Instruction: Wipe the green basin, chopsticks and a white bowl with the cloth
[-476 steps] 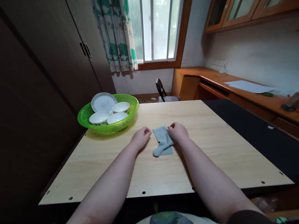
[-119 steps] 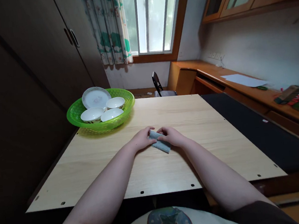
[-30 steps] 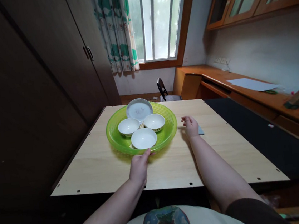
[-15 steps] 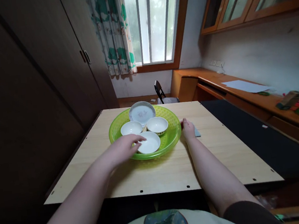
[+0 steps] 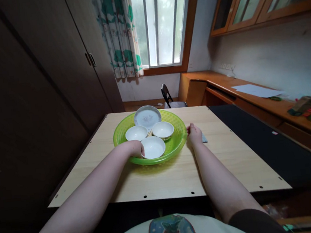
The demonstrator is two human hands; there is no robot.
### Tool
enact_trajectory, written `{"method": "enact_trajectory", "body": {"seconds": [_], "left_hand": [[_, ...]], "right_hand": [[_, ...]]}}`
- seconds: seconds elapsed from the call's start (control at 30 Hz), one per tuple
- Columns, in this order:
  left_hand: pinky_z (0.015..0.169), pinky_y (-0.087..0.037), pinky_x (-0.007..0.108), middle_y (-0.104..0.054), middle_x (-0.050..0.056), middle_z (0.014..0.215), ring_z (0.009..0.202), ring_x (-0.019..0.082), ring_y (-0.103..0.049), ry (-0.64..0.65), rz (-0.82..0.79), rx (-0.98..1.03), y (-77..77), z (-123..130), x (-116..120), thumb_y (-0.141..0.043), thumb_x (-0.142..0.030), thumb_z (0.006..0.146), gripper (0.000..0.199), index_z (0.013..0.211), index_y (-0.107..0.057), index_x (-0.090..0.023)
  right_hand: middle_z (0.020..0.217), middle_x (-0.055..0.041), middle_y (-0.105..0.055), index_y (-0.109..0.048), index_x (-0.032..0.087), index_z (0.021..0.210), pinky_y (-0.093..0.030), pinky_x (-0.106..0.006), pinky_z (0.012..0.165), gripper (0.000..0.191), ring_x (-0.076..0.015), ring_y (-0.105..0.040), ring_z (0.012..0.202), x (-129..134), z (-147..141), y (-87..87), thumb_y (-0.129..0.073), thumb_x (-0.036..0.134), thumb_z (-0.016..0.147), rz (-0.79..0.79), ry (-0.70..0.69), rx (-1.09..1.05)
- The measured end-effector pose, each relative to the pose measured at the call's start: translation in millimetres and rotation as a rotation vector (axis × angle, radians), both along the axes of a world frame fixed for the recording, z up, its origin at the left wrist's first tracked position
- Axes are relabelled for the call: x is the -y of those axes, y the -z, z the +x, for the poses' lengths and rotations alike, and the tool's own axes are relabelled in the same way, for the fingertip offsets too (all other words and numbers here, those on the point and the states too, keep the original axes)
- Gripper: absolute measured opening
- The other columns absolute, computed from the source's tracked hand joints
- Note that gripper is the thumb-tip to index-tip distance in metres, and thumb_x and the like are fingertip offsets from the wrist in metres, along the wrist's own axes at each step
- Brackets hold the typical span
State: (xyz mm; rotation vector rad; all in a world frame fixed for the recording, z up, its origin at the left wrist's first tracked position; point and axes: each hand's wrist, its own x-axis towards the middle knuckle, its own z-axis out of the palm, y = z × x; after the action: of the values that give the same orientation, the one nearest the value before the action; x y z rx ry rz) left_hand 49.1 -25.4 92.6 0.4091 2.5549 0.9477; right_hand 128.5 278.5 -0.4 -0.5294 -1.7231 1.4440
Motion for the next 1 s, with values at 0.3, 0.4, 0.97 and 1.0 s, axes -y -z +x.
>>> {"method": "enact_trajectory", "body": {"seconds": [0.3,0.4,0.97,1.0], "left_hand": [[0.048,-0.037,0.026,-0.057,0.0,0.041,0.038,0.015,-0.048,0.252,0.206,-0.065,4.6,-4.5,16.6,-0.084,-0.025,0.031,0.028,0.043,-0.06,-0.023],[0.051,-0.038,0.027,-0.057,0.001,0.044,0.04,0.015,-0.047,0.208,0.331,-0.17,-5.9,-1.4,20.4,-0.085,-0.028,0.036,0.027,0.046,-0.06,-0.023],[0.071,-0.039,0.028,-0.069,-0.002,0.092,0.085,0.022,-0.059,-0.145,-0.224,-0.685,-59.6,35.4,178.7,-0.047,-0.05,0.081,0.03,0.088,-0.067,-0.029],[0.069,-0.038,0.027,-0.068,-0.003,0.089,0.083,0.021,-0.058,-0.207,-0.288,-0.658,-52.0,37.9,191.2,-0.045,-0.052,0.082,0.031,0.088,-0.066,-0.03]], "right_hand": [[0.047,0.0009,-0.048,-0.054,0.02,0.064,-0.035,-0.027,0.046,0.059,-0.0136,-0.045,0.046,4.1,0.9,-2.8,-0.036,0.074,0.079,0.027,0.006,0.021],[0.047,0.0007,-0.048,-0.054,0.02,0.063,-0.034,-0.027,0.047,0.059,-0.0142,-0.045,0.047,6.3,2.8,-4.9,-0.037,0.073,0.08,0.043,0.007,0.035],[0.048,0.0012,-0.05,-0.055,0.02,0.061,-0.036,-0.027,0.048,0.053,-0.014,-0.046,0.048,1.0,-0.3,1.3,-0.04,0.066,0.083,0.017,0.018,0.051],[0.049,0.0009,-0.05,-0.055,0.02,0.061,-0.036,-0.027,0.049,0.053,-0.0141,-0.046,0.048,1.6,0.2,0.2,-0.041,0.066,0.083,0.018,0.018,0.051]]}}
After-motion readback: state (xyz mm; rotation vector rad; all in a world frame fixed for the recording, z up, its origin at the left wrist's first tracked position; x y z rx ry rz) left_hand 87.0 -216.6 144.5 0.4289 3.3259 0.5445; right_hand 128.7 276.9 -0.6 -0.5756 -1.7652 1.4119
